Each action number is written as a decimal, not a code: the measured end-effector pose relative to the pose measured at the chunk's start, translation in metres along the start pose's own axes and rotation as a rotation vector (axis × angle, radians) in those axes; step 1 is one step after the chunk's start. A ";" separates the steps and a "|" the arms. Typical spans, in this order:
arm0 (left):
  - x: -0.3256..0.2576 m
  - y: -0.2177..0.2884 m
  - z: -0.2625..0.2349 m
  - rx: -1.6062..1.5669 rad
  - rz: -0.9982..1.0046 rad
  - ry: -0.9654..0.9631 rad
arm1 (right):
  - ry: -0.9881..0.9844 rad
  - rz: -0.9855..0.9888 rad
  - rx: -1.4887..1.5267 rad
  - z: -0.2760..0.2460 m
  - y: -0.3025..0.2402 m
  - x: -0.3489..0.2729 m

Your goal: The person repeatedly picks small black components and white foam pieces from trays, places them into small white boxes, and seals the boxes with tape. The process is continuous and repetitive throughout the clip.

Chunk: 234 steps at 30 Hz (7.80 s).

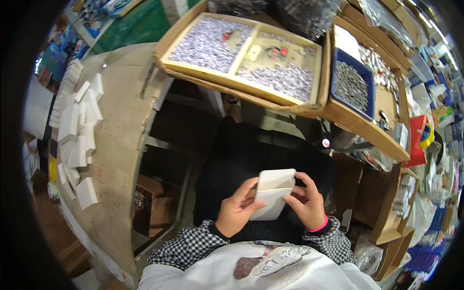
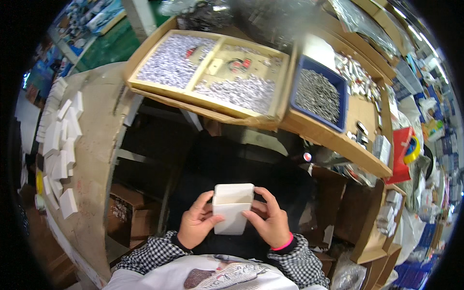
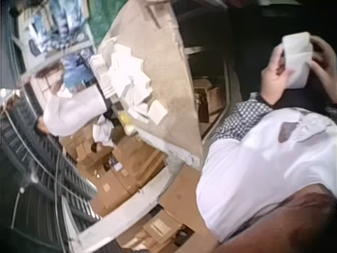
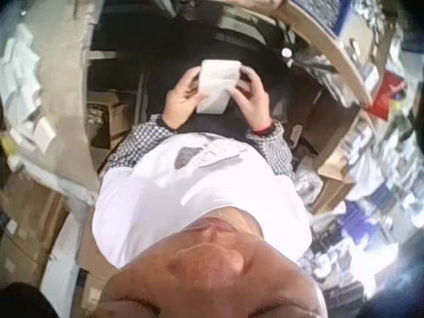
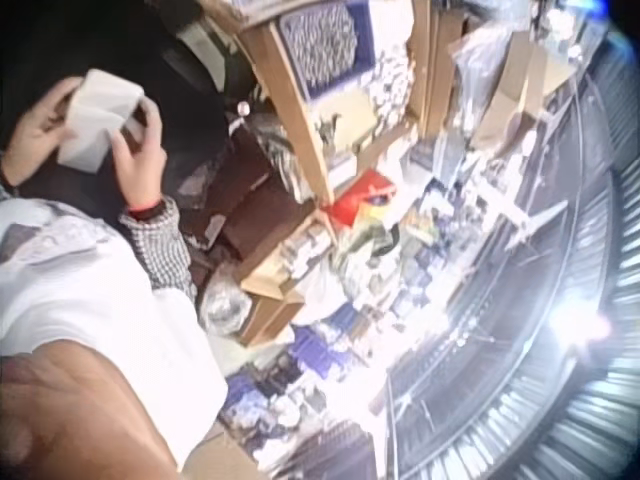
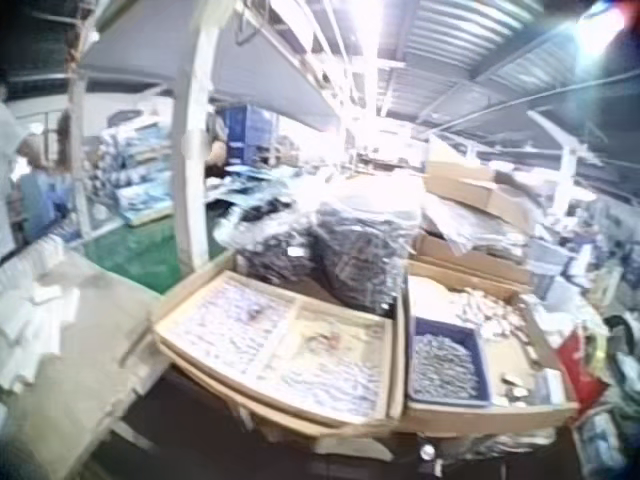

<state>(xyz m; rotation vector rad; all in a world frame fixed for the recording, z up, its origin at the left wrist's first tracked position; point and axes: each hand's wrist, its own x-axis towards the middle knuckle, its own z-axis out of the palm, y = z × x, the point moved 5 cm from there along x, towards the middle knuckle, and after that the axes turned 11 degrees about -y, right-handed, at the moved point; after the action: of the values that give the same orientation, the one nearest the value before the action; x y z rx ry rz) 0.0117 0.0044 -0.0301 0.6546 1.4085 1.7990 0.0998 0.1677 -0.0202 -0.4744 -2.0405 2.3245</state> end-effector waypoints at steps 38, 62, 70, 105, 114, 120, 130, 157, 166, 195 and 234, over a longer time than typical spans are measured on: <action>-0.002 0.015 0.073 0.107 -0.179 0.010 | 0.012 -0.122 -0.121 -0.040 -0.005 -0.059; 0.036 -0.026 0.049 -0.052 -0.229 -0.326 | -0.193 -0.090 -0.364 -0.056 -0.003 -0.028; 0.016 -0.024 0.053 -0.134 -0.229 -0.232 | -0.269 -0.173 -0.370 -0.049 -0.012 -0.033; 0.011 -0.007 0.092 0.998 0.116 0.137 | 0.120 -0.160 -0.505 -0.031 -0.049 -0.026; 0.007 -0.007 0.090 1.017 0.147 0.175 | 0.069 -0.271 -0.643 -0.026 -0.055 -0.019; 0.000 -0.019 0.091 0.762 0.066 0.135 | -0.171 -0.287 -0.689 -0.023 -0.049 -0.015; -0.009 -0.014 0.041 0.483 0.030 -0.078 | -0.217 -0.226 -0.500 -0.018 -0.014 -0.020; 0.002 -0.017 0.053 0.211 0.087 0.030 | -0.199 -0.367 -0.395 -0.033 -0.045 -0.015; 0.007 -0.024 0.052 0.136 0.013 0.134 | 1.260 -0.677 -0.530 -0.289 -0.144 -0.116; 0.012 -0.013 0.073 0.117 -0.034 0.105 | 0.947 -0.470 0.217 -0.330 -0.131 -0.121; -0.016 -0.029 0.070 0.412 -0.019 0.071 | 0.076 0.101 0.605 0.002 0.028 -0.043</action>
<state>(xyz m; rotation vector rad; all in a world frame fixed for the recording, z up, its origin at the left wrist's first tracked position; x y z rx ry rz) 0.0818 0.0359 -0.0387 0.7868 1.8496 1.5396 0.1456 0.1522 -0.0376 -0.6219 -1.2029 2.7489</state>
